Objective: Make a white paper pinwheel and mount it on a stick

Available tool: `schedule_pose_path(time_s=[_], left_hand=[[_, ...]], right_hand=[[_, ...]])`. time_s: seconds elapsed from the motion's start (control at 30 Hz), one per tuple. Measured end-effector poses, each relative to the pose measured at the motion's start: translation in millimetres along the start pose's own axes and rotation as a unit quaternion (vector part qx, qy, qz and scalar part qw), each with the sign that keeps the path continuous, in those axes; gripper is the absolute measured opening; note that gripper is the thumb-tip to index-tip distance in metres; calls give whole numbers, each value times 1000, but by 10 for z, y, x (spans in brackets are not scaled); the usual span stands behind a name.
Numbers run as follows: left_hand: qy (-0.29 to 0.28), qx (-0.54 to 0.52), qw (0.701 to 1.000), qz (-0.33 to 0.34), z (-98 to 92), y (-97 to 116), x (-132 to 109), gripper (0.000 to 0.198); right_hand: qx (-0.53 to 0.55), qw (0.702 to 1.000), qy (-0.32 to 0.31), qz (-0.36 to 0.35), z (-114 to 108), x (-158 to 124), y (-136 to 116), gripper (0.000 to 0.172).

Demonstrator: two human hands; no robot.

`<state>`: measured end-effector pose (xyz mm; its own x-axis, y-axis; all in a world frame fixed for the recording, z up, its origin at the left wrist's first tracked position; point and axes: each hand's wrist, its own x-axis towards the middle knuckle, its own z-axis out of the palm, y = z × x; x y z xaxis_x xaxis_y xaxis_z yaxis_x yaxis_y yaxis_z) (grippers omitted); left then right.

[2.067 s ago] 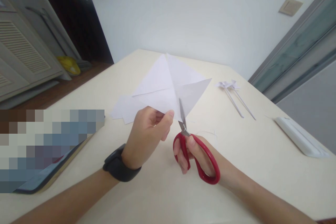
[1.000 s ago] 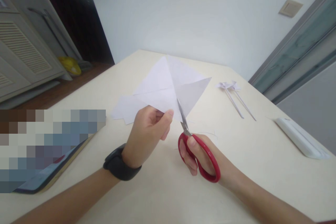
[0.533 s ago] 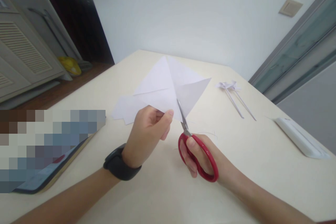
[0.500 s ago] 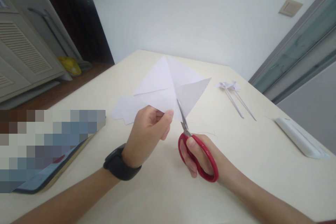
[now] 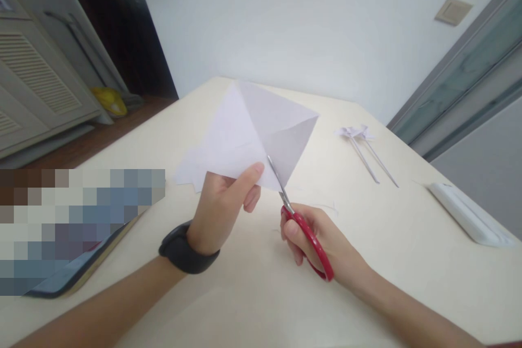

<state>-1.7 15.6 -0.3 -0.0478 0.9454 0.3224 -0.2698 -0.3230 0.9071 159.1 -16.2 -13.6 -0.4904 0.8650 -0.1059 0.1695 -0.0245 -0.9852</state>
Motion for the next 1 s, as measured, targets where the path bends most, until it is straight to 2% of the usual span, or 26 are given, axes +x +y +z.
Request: schedule_pose_path(time_s=[0.2,0.6,0.77,1.0], left_hand=[[-7,-10,1000,27,-7,5,15,26],[-9,34,999,-24,-30,3,38,23],[-16,19,1000,-18,-52,-7,40,23],[-39,56,998,-18,-45,28,32,25]], right_hand=[[54,997,-56,-6,3,-48,-6,36],[93,989,-110,-16,54,-70,72,37],[76,987,-141,2,12,-82,37,39],[-13,986,-159,-46,-41,-97,-73,40]])
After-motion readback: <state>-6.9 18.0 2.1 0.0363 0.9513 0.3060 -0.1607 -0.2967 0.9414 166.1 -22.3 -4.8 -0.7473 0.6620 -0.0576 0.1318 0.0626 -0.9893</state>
